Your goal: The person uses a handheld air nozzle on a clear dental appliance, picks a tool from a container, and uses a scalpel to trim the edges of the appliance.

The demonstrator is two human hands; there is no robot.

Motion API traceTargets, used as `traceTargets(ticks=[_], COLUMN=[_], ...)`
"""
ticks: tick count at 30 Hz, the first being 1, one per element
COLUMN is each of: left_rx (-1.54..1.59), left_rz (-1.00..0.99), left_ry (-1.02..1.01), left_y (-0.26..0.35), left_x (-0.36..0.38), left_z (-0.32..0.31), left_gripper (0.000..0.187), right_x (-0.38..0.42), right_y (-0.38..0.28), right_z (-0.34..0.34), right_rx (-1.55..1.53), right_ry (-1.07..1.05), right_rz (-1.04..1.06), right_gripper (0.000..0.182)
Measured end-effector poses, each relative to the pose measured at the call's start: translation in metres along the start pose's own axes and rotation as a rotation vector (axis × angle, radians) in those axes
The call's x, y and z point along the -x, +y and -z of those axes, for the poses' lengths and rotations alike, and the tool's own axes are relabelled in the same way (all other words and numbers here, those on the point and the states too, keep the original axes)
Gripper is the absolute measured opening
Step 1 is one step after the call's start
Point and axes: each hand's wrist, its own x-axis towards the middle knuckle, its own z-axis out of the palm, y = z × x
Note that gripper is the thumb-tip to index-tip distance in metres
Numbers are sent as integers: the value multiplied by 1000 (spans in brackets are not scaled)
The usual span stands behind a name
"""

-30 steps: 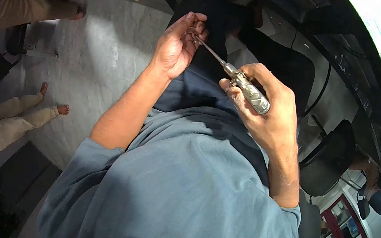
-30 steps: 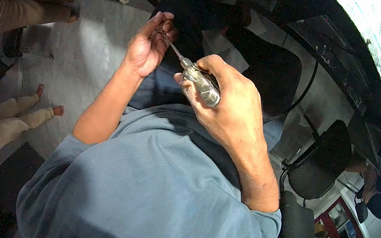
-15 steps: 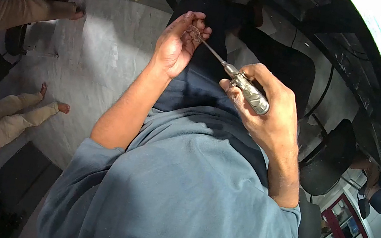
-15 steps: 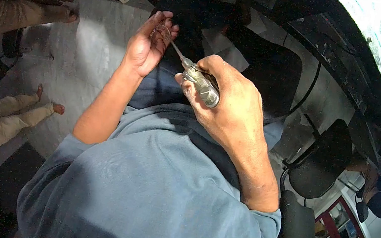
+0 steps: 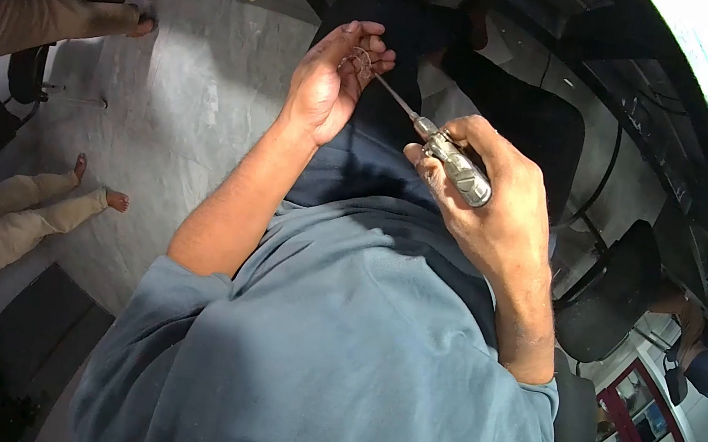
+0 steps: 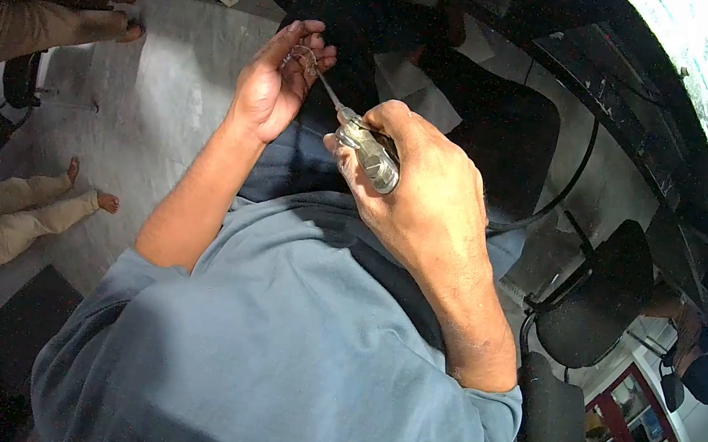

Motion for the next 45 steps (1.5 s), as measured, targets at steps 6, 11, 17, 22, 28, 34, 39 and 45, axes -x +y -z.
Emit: traceTargets(ticks=[6,11,17,22,28,34,39,45], left_rx=[10,23,6,12,-19,-8,-18,-69], left_rz=[6,22,47,87,120,130,86,79], left_ry=[-23,-24,-22,-15,-16,-65,-92,-68], left_y=[6,10,15,18,10,17,19,25], left_x=[2,2,3,3,1,3,1,5], left_z=[8,10,12,12,6,8,10,6], left_gripper=[28,29,31,32,35,45,53,59], right_x=[-3,-5,-6,-10,-10,-11,-12,-11], right_y=[-8,-12,-17,-17,-5,-12,-12,-16], right_z=[-7,-10,-12,-15,-11,-14,-18,-16], right_rx=[-8,-11,11,6,-18,-150,-156,-248], right_ry=[1,-11,6,18,-2,-49,-33,-47], right_rz=[-26,-40,-7,16,8,-7,5,15], right_gripper=[25,25,25,25,26,27,28,28])
